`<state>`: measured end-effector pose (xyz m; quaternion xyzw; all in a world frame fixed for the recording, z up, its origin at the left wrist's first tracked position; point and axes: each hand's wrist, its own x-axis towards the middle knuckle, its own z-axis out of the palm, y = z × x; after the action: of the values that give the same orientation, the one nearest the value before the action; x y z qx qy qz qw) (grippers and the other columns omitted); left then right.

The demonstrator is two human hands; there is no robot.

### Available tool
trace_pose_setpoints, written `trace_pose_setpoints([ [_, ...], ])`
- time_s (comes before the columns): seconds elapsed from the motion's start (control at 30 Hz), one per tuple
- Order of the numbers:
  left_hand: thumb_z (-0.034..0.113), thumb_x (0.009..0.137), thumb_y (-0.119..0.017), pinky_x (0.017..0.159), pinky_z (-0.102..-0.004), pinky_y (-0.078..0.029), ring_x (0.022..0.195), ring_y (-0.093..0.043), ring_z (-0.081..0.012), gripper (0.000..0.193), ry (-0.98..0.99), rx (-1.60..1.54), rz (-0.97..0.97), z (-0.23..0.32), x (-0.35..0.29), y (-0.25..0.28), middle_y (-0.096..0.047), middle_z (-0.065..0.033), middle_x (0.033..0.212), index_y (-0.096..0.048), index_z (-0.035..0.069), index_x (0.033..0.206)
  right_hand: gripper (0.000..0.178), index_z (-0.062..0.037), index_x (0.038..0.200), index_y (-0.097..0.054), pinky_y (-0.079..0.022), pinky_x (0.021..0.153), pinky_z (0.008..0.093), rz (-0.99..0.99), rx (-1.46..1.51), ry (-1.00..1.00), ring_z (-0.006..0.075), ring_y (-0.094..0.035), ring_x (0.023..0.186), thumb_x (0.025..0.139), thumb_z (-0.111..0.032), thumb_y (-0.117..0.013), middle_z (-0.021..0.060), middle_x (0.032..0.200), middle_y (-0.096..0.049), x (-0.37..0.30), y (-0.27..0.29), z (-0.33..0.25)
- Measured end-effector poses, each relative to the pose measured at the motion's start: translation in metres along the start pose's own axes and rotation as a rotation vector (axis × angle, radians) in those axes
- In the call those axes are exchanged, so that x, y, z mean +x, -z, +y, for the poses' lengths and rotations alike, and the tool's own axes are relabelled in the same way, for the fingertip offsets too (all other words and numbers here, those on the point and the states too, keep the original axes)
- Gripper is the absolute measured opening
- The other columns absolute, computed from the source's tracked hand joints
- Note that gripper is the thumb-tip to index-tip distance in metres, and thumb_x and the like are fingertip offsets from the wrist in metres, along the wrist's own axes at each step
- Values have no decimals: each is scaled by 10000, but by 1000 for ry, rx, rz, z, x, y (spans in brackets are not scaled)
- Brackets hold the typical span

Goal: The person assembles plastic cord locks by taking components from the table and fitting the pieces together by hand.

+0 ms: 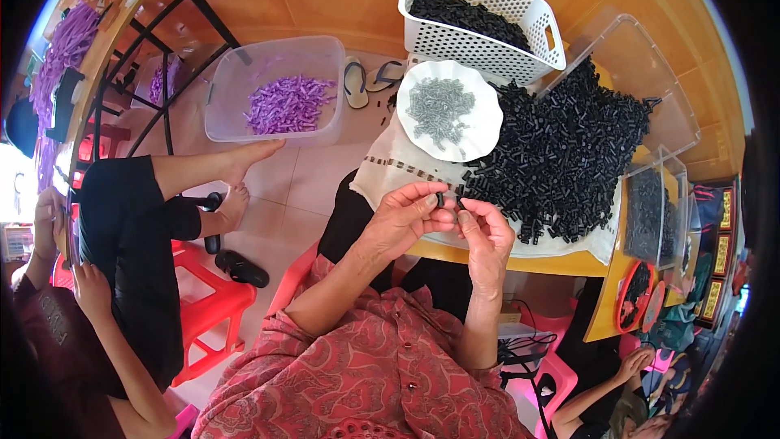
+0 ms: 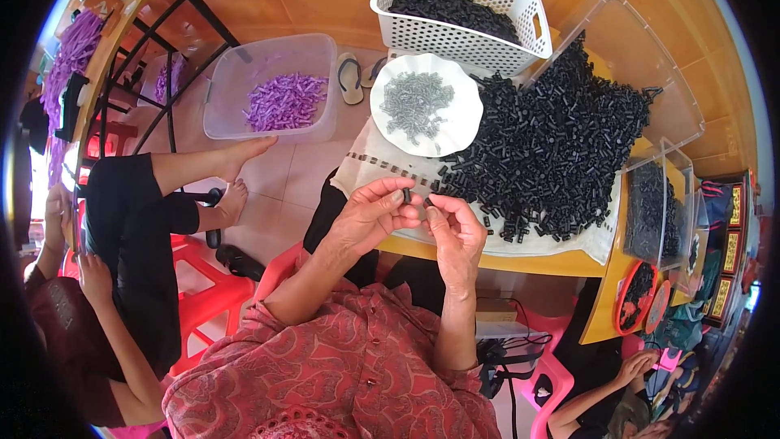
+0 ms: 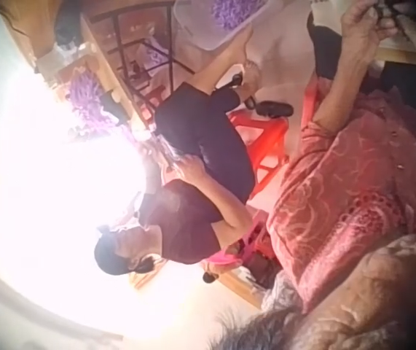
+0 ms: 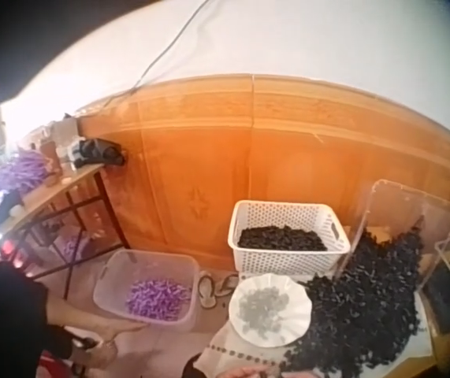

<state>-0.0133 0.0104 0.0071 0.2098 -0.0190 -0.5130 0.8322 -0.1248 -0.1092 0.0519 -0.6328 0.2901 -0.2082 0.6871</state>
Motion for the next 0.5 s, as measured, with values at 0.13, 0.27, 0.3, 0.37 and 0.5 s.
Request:
trace_pose_setpoints([
  [0.13,63,961,-543,831,-386,-573,894,-679,-211,275,-37,44,49,3,-3,4,-661,-154,1074,-571,-6,1226,176,5,1058,-643,-489,680,201,14,-10,9,47,-559,732,883,17,-650,1,865,-633,4,-7,2],
  [0.27,54,947,-567,822,-384,-570,883,-674,-203,264,-77,76,85,8,-5,5,-663,-133,1052,-583,-3,1205,193,6,1053,-639,-488,672,201,24,-95,75,51,-566,732,864,30,-666,6,871,-633,6,-11,6],
  [0.3,50,944,-571,820,-383,-571,882,-674,-202,262,-86,87,102,9,-6,5,-662,-127,1045,-585,-3,1200,193,7,1053,-638,-490,674,204,21,-125,85,55,-571,734,864,34,-663,10,876,-636,7,-11,8],
  [0.37,38,940,-570,814,-379,-574,875,-671,-200,261,-95,99,126,11,-7,4,-659,-116,1032,-587,-9,1197,193,8,1053,-637,-493,677,206,15,-156,94,58,-575,736,864,39,-661,14,882,-639,8,-11,13],
  [0.5,27,937,-571,804,-365,-578,862,-669,-193,249,-135,148,159,15,-9,5,-653,-94,1004,-598,-16,1180,154,0,949,-650,-491,631,233,32,-410,232,111,-607,703,811,62,-680,50,846,-633,10,-20,10],
])
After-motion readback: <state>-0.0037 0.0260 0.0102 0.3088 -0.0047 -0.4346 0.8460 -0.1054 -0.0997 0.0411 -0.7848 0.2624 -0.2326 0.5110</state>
